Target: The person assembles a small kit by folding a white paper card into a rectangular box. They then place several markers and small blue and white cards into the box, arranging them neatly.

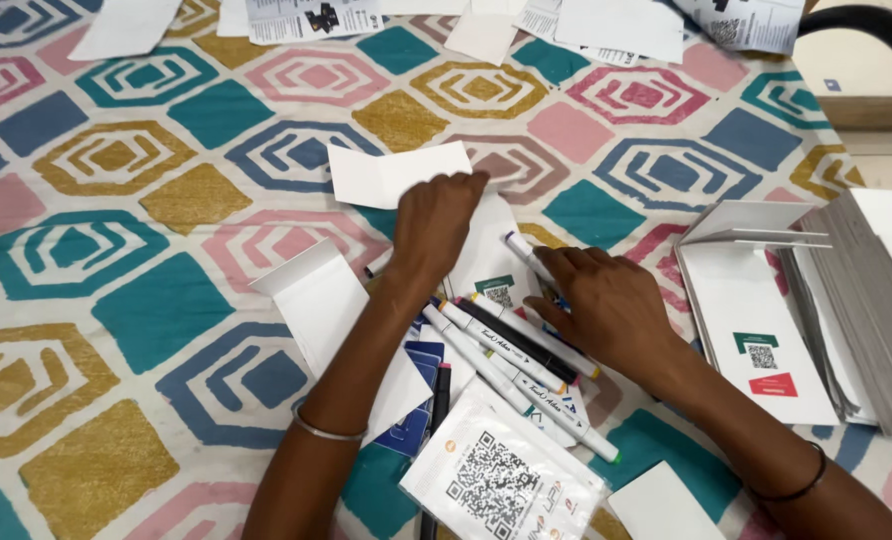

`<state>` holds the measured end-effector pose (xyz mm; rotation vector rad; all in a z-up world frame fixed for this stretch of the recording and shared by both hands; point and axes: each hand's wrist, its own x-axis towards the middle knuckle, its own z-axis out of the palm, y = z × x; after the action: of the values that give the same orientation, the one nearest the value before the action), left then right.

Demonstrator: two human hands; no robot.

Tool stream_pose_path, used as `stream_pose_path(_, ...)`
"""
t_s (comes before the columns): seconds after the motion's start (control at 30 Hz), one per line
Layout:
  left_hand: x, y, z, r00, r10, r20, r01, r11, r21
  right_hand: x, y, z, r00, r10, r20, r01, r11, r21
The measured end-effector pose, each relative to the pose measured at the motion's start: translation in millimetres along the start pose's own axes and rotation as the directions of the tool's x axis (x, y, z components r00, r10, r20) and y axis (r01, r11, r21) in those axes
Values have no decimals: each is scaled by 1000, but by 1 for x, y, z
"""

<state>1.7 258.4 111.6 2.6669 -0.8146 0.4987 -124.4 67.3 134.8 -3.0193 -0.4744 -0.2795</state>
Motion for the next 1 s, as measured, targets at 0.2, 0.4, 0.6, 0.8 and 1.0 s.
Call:
stream_pose_path(0.2, 10, 32, -52, 903, 247, -352, -193, 964, 181, -7, 10, -6, 983, 175, 52, -182, 913, 365)
stream_pose_path(0.4, -25, 90, -140, 576, 464, -673, -282, 886, 369, -18, 5, -31, 915, -12, -404, 145, 943, 300)
stream_pose_path(0.6, -39, 138, -163, 610, 339, -716, -301, 935, 186, -64, 21, -70, 826, 4, -564, -13, 1000, -12)
stream_pose_path(0.8, -8, 185, -94, 715, 315, -625, -520, 837, -173, -153, 38, -81, 890, 305, -338, -343, 937, -59)
stream_pose_path(1.0, 3, 235, -17, 919, 385, -87, -380, 803, -460, -200, 55, -40, 792, 611, 10, -610, 792, -36)
